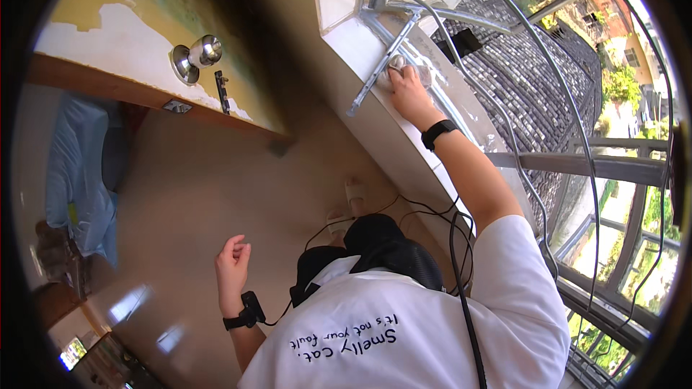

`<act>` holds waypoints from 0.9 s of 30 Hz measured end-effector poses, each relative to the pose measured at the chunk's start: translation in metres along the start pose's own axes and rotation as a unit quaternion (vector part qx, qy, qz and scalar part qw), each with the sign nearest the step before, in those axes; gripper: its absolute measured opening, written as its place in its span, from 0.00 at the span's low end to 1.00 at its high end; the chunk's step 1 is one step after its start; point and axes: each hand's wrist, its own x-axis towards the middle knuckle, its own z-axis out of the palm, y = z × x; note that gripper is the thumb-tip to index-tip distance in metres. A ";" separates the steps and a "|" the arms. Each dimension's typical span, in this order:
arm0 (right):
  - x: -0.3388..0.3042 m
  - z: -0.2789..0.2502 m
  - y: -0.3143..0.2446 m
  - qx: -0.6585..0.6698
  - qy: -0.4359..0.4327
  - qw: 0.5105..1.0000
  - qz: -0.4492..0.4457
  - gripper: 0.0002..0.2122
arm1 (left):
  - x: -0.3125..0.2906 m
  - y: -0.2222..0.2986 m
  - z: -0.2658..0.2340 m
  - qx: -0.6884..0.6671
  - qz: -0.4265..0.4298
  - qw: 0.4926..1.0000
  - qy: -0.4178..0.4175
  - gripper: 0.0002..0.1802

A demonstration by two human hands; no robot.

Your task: The person wipes the exterior and handles of a wooden wardrobe, the surface of a wooden cabinet, a metal window frame, and the surface of a wooden door using a cloth.

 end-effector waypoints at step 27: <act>0.074 -0.076 -0.117 0.792 -0.204 0.570 0.082 0.22 | 0.058 0.101 0.000 -0.069 0.145 0.984 0.072 0.15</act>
